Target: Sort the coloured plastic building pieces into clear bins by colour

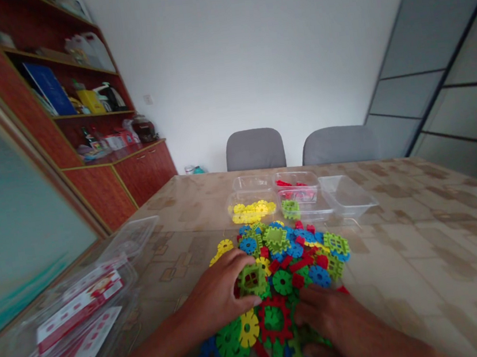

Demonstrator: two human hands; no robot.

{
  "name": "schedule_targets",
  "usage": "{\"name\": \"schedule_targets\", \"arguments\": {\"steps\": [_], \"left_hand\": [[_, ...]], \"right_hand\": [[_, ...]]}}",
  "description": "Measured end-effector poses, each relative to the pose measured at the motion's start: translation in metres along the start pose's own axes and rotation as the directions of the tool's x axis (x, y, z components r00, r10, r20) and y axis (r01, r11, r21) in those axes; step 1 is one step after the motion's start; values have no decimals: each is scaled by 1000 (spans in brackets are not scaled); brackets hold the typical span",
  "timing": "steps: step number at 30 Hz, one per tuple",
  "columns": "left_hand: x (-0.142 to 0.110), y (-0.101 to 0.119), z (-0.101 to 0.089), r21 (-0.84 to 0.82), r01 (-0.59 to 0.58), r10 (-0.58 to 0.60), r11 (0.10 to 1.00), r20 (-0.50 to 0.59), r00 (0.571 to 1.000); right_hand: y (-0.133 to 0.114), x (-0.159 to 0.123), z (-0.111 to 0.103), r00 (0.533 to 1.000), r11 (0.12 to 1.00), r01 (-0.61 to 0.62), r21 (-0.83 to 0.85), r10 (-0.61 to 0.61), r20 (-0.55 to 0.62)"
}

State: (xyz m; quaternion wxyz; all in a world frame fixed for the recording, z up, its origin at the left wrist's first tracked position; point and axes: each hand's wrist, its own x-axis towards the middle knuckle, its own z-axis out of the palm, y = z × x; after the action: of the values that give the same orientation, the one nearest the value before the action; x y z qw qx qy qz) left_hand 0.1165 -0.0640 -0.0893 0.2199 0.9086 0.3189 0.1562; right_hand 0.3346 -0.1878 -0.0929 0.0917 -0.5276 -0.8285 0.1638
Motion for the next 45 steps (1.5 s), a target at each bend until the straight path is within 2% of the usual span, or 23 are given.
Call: {"name": "schedule_targets", "arguments": {"steps": [4,8,13,16,20,23,25,28,30,37,45], "left_hand": [[-2,1,-1,16,39,-39,999,-19,999],[-3,0,1,23,74,-74,997,23,997],[-3,-2,3,22,79,-80,997,54,995],[-3,-2,3,18,68,-69,998,66,995],[-4,-3,2,18,56,-57,998,67,996],[-5,-4,3,14,50,-51,999,71,996],[-5,-6,4,17,52,-53,999,76,996],[-5,-7,6,31,55,-57,998,79,995],[-4,-7,6,39,52,-55,998,72,996],[-4,-2,4,52,42,-45,998,55,997],[-5,-5,5,28,49,-50,998,46,998]], "right_hand": [[1,5,-2,997,999,-33,16,34,-68],[9,0,-19,990,997,-70,38,74,-122],[21,-10,-52,987,998,22,62,-12,-161],[25,-16,-61,989,998,57,1,-56,-137],[27,-25,-57,996,981,-78,-176,69,-55],[28,-29,-58,988,981,-151,-121,153,6],[30,-29,-62,978,971,-208,-114,209,-9],[36,-28,-65,945,917,-327,-228,323,-56],[39,-29,-61,926,890,-370,-268,375,-36],[23,-22,-41,918,892,-358,-277,391,73],[29,-26,-48,962,959,-264,-108,270,45]]}}
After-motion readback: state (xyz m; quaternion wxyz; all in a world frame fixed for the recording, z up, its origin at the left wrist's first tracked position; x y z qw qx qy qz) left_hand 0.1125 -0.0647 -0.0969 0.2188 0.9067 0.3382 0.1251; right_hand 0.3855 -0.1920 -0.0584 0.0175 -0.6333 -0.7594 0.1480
